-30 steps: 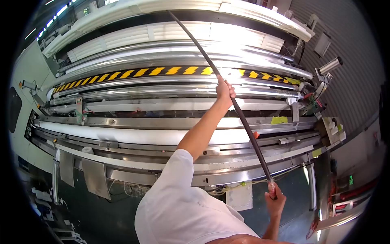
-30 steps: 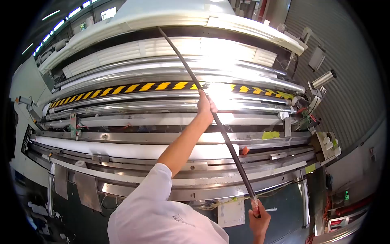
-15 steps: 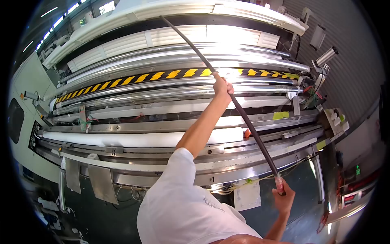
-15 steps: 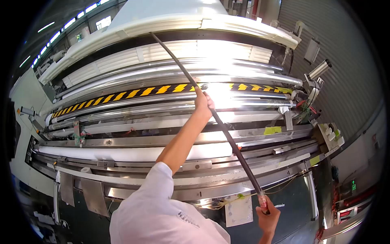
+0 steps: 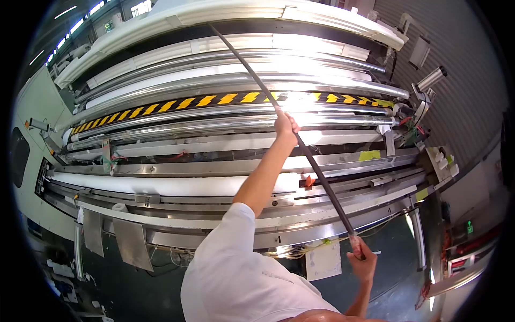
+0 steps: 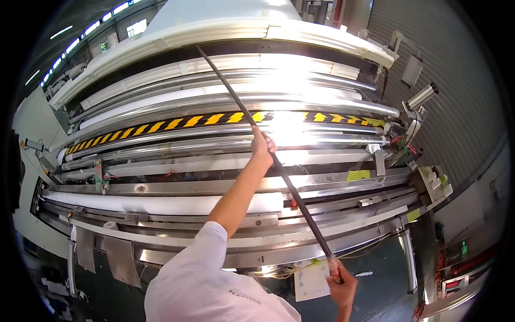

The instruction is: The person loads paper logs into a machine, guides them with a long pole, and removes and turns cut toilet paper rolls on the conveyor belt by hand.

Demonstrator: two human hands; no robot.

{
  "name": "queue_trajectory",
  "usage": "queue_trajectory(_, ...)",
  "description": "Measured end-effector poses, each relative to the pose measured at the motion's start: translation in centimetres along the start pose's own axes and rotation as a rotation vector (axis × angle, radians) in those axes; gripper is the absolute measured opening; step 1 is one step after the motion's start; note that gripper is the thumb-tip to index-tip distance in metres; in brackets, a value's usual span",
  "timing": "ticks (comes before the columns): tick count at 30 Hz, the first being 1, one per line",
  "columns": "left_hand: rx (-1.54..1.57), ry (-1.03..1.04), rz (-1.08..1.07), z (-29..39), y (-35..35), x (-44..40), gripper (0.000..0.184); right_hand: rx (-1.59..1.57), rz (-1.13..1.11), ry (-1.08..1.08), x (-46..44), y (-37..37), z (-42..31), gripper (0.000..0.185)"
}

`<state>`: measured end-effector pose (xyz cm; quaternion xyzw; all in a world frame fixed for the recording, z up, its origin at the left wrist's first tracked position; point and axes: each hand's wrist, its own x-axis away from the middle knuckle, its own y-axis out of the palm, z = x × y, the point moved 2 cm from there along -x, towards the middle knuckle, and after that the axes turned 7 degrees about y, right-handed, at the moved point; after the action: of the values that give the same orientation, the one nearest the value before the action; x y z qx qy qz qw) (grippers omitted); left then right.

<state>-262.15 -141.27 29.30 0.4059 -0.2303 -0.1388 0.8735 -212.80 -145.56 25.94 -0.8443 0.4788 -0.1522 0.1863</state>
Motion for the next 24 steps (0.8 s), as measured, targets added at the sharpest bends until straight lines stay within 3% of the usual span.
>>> queue_trajectory(2, -0.010, -0.018, -0.006, 1.0, 0.1, -1.9, 0.053, -0.025, 0.026, -0.050, -0.2, 1.9, -0.1, 0.051)
queue_trajectory(5, 0.004, -0.042, -0.067, 0.7, 0.5, 0.4, 0.053, -0.141, -0.050, 0.043, 0.1, -0.1, 4.0, 0.052)
queue_trajectory(8, 0.044, -0.036, -0.065, -0.8, 0.8, 4.1, 0.054, -0.081, -0.016, 0.054, 0.3, -1.1, 2.1, 0.052)
queue_trajectory(11, 0.051, 0.008, -0.060, -2.1, -1.0, -2.0, 0.052, -0.071, -0.038, 0.028, 0.5, 0.3, 2.4, 0.050)
queue_trajectory(12, 0.023, -0.019, -0.039, -0.3, 0.2, -1.0, 0.050, -0.010, 0.017, 0.051, 0.9, 1.3, -0.4, 0.049)
queue_trajectory(14, -0.037, 0.030, -0.063, -0.4, 0.5, 0.2, 0.056, -0.067, 0.022, 0.000, 0.9, 0.2, 0.8, 0.047)
queue_trajectory(15, -0.046, 0.080, -0.134, -1.4, 0.4, 2.6, 0.054, -0.072, 0.022, -0.010, 0.3, -0.6, 2.6, 0.045)
queue_trajectory(18, 0.051, -0.088, -0.246, -8.2, -3.0, 9.4, 0.050, 0.015, 0.005, 0.054, 2.5, -7.0, 13.2, 0.040)
queue_trajectory(21, 0.112, -0.116, -0.244, -12.0, -7.7, 17.9, 0.044, 0.188, -0.090, 0.100, 3.1, -11.3, 22.9, 0.032)
queue_trajectory(24, 0.049, -0.009, 0.011, -13.4, -16.4, 23.9, 0.046, 0.380, -0.123, 0.003, 2.9, -12.4, 29.9, 0.025)
